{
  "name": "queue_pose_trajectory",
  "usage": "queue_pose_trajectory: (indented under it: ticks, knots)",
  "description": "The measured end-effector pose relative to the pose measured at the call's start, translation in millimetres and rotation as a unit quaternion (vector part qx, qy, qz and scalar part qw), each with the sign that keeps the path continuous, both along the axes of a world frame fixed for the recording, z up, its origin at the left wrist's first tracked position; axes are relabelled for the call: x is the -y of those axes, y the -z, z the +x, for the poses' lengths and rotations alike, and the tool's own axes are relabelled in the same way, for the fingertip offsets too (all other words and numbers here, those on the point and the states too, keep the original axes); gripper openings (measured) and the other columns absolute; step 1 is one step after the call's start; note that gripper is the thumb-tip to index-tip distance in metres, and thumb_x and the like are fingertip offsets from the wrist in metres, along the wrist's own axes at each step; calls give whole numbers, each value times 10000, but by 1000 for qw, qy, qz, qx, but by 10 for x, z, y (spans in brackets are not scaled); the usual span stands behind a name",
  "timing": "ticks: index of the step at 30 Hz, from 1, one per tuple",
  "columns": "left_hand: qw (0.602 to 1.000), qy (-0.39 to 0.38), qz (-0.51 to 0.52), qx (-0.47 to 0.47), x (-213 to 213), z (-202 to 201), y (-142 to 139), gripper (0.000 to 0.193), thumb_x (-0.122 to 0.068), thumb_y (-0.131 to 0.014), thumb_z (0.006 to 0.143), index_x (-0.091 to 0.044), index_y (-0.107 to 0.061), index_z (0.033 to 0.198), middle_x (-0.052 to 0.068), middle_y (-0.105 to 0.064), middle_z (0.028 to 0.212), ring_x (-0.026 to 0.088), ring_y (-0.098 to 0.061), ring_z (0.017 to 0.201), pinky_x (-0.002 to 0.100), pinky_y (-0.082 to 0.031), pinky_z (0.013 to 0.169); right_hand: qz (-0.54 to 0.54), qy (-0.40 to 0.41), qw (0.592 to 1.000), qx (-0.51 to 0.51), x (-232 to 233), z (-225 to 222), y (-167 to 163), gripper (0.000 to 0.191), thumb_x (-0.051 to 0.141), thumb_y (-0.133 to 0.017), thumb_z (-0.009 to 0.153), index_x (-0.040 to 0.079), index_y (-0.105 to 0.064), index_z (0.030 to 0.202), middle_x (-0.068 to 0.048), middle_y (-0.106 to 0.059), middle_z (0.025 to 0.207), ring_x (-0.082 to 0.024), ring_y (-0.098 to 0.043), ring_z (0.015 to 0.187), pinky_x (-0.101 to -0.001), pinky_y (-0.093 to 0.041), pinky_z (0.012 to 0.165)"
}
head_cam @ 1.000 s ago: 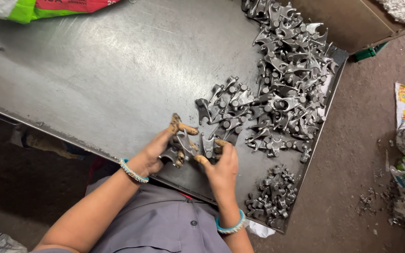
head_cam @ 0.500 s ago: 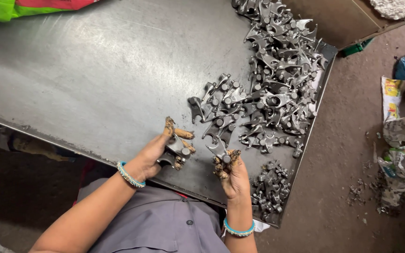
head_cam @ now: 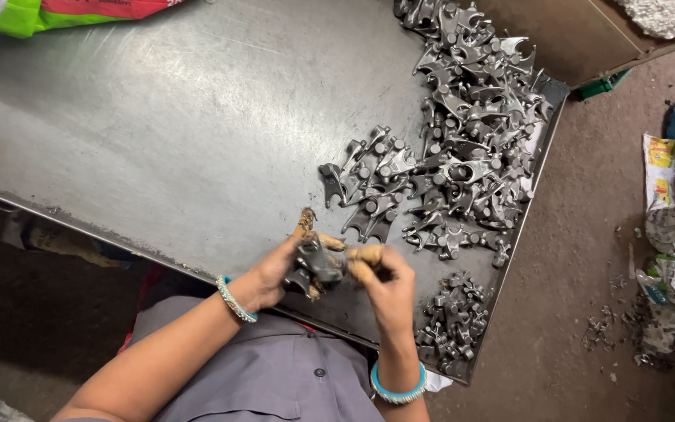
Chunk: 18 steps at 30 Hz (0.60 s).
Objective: The person repeatedly picks up small metal components from a pile on a metal table, aligns two pieces together by hand, and places the assembled pair on the left side of the table. The process continues with multiple identical parts throughout the clip.
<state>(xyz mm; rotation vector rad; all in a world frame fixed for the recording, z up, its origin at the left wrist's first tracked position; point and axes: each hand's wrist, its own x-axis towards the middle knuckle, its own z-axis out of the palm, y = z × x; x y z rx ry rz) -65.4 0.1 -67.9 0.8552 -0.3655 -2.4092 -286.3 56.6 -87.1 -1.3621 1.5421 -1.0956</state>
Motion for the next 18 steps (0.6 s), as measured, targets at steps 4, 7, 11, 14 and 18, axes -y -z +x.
queue_pose_trajectory:
  ticks: [4, 7, 11, 14, 18]
  knots:
    - [998, -24, 12, -60, 122, 230, -86, 398, -393, -650, 928, -64, -693, 1149, 150, -728, 1111, 237, -727, 881, 327, -563, 527, -63, 116, 919, -371, 438, 126, -129, 541, 143, -894, 697, 3, -676, 1171, -190, -656, 1091, -355, -562, 1027, -438, -470, 863]
    - [984, -109, 18, -142, 256, 561, -61, 294, -306, -698, 963, -59, -675, 1120, 170, -716, 1131, 250, -688, 875, 324, -582, 575, -58, 102, 905, -409, 577, 193, -121, 509, 167, -868, 748, 8, -663, 1186, -167, -666, 1135, -370, -521, 1086, -465, -439, 948]
    - [913, -348, 72, -199, 522, 1281, -81, 158, -189, -626, 953, -71, -670, 1048, 135, -707, 1059, 263, -699, 906, 311, -596, 610, -26, 94, 908, -407, 493, 186, -54, 369, 169, -867, 761, 47, -702, 1067, -127, -688, 1063, -350, -563, 1024, -446, -469, 911]
    - [825, -546, -1, -146, 842, 1978, -172, 388, -297, -453, 1080, 21, -667, 1142, 193, -683, 1051, 317, -710, 887, 387, -634, 661, -10, 94, 935, -343, 321, 165, -31, 363, 189, -891, 740, 51, -708, 1022, -121, -680, 1014, -305, -613, 887, -404, -505, 801]
    - [684, -686, 34, -246, 1227, 2665, -97, 477, -315, -419, 1086, 125, -554, 1209, 334, -595, 1187, 479, -605, 1106, 585, -556, 961, 134, 131, 952, -240, 104, 126, -121, 434, 209, -931, 716, 42, -690, 1037, -118, -700, 948, -253, -633, 705, -338, -521, 656]
